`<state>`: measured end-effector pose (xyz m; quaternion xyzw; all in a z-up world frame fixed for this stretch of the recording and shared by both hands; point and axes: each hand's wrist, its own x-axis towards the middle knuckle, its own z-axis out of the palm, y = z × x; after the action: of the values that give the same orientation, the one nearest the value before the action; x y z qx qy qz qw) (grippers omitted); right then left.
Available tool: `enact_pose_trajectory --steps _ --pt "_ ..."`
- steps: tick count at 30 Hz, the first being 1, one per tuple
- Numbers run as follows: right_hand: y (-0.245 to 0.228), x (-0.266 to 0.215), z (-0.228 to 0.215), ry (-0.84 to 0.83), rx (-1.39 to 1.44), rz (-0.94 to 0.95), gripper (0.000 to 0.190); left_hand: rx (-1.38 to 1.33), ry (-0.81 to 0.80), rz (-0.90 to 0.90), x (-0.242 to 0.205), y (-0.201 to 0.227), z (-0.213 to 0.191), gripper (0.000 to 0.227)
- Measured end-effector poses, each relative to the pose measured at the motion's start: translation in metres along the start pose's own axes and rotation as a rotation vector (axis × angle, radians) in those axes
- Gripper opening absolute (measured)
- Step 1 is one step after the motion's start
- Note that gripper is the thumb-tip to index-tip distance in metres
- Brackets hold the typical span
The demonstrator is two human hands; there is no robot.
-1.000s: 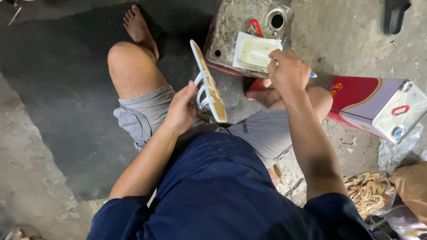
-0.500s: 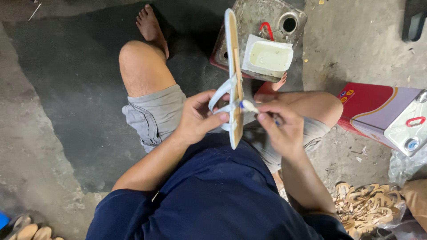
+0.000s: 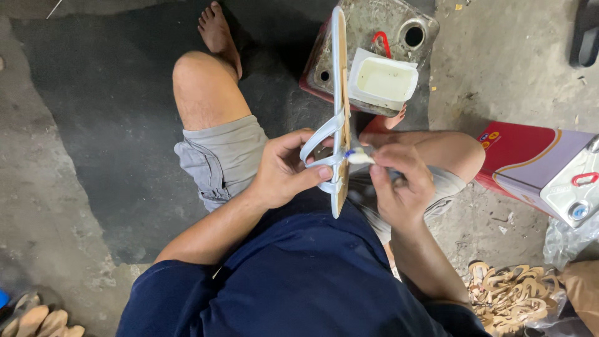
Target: The person sits on the floor and applies a white adhesive to the straps of multiple flip-flops using a small brush. They repeatedly dip the brush into a container and coat the strap areas, then place the finished sandals on a nearby wooden rack.
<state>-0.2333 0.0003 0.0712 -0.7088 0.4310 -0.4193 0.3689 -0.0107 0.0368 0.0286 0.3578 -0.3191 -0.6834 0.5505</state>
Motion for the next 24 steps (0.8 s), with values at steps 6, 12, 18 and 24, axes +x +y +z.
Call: enact_pose_trajectory --steps 6,12,18,24 --pt "0.001 0.003 -0.006 -0.106 0.009 -0.050 0.014 -0.040 0.008 0.043 0.000 0.004 0.000 0.040" --pt "0.001 0.000 -0.008 -0.034 -0.087 -0.043 0.012 0.027 -0.031 0.032 0.002 0.005 0.000 0.041" --pt "0.004 -0.001 -0.002 -0.061 0.006 -0.078 0.011 -0.079 -0.035 -0.010 0.001 0.007 0.003 0.038" --pt "0.011 0.001 -0.008 -0.128 0.125 -0.064 0.012 -0.099 -0.046 -0.037 0.001 0.009 0.002 0.039"
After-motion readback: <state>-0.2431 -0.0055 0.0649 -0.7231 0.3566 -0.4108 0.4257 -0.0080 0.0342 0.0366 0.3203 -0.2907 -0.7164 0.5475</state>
